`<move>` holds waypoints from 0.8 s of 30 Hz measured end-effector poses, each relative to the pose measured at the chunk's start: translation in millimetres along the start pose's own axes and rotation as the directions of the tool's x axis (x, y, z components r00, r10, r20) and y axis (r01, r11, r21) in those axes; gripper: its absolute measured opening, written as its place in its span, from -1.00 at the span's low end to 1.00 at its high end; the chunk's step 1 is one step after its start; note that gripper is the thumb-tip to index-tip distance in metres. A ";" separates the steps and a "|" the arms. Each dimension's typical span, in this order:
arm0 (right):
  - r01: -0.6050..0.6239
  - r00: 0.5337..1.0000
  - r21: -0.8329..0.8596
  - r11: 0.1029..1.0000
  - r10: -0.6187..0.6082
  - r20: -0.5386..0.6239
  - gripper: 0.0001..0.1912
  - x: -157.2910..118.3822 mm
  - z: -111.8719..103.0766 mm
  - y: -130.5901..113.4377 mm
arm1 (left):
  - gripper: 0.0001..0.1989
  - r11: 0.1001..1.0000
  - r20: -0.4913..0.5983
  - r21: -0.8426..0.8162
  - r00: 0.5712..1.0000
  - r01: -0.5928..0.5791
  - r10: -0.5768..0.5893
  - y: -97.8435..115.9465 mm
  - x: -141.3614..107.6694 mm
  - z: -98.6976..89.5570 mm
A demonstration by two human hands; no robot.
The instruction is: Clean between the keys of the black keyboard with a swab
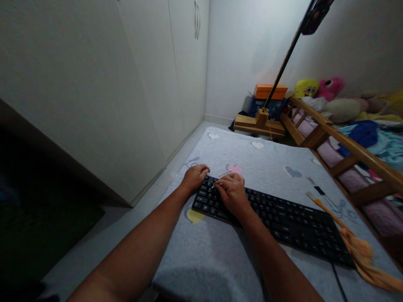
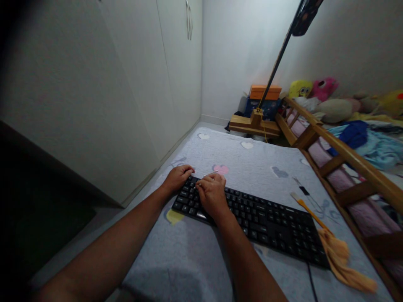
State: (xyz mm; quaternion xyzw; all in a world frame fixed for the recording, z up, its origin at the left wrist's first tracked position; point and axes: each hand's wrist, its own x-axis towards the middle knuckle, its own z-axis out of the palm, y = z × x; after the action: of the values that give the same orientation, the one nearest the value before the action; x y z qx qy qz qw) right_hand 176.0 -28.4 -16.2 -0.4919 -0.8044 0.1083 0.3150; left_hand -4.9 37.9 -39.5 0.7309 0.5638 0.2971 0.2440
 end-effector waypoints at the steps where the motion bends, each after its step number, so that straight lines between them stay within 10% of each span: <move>1: 0.003 1.000 0.003 1.000 -0.003 0.002 -0.84 0.5 1.0 -0.1 | -0.69 1.000 0.000 -0.001 1.000 0.000 0.000 -0.3 0.0 0.1; 24: -0.026 0.996 0.042 0.999 0.022 0.084 -0.85 20.5 12.8 -9.9 | -0.75 0.991 -0.018 -0.126 0.999 -0.032 0.030 -10.7 3.2 1.3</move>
State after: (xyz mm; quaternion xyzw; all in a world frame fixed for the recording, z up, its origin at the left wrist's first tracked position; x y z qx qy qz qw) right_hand 154.5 -13.9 -13.2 -0.4896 -0.8084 0.1501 0.2902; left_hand -10.6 43.7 -47.3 0.7202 0.5344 0.3419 0.2807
